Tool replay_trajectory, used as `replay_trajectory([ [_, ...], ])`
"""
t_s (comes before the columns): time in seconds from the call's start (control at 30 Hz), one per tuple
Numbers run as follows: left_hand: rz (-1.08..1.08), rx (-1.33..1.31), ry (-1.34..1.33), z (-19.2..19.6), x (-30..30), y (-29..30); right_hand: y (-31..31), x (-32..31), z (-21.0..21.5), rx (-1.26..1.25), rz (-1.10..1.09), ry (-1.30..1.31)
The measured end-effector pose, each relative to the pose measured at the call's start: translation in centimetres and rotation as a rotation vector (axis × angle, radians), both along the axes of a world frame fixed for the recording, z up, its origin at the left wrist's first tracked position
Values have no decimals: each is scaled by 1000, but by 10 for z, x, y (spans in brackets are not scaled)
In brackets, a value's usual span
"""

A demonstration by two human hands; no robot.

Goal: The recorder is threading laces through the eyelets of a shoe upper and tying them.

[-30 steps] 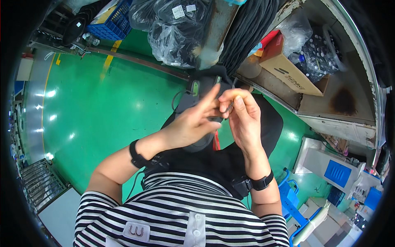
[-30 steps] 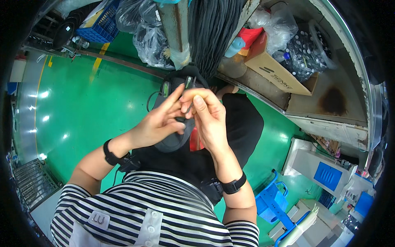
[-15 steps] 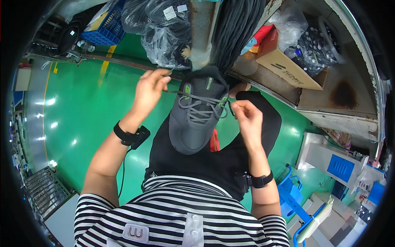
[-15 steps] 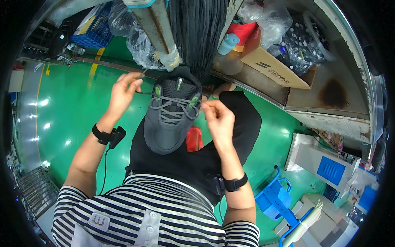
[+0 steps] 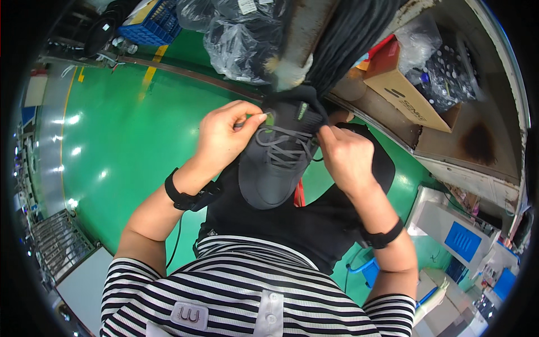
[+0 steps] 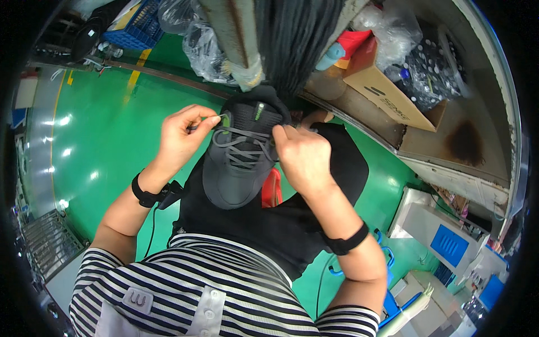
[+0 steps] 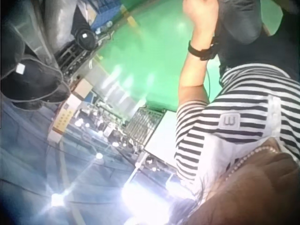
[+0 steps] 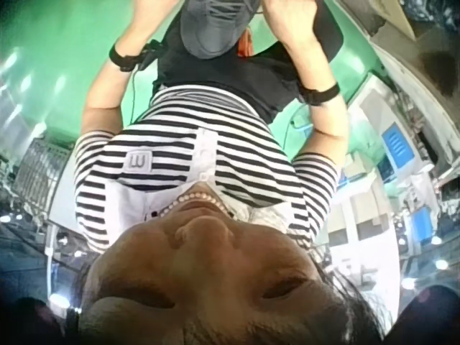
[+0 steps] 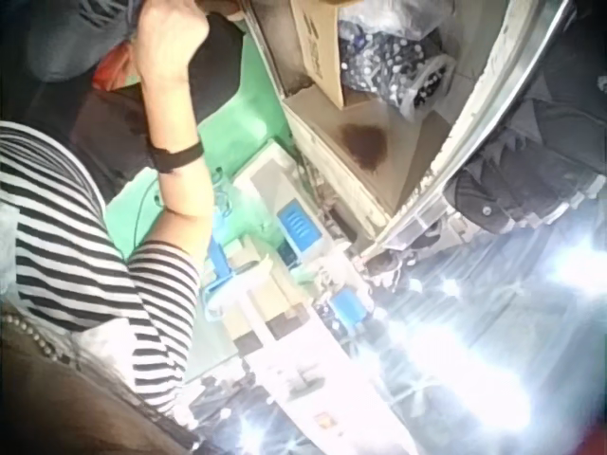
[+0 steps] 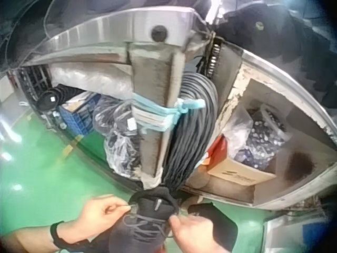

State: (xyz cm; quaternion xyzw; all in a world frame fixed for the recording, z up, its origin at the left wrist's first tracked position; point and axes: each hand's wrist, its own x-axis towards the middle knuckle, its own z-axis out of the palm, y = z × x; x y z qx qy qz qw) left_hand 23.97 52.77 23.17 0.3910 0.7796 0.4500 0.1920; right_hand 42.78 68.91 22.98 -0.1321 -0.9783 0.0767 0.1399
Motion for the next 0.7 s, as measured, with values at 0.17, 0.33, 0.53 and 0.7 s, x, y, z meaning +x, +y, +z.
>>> replay_trajectory([
  [0.17,-84,17,438,12,-7,0,4,3,2,-99,-35,-74],
  [0.33,-240,-56,667,16,-9,9,5,-1,1,-122,-47,-61],
  [0.53,-425,-190,580,10,-23,29,48,-16,26,-227,240,-227],
  [0.7,-963,-258,65,18,-68,57,68,-35,17,-328,467,-338],
])
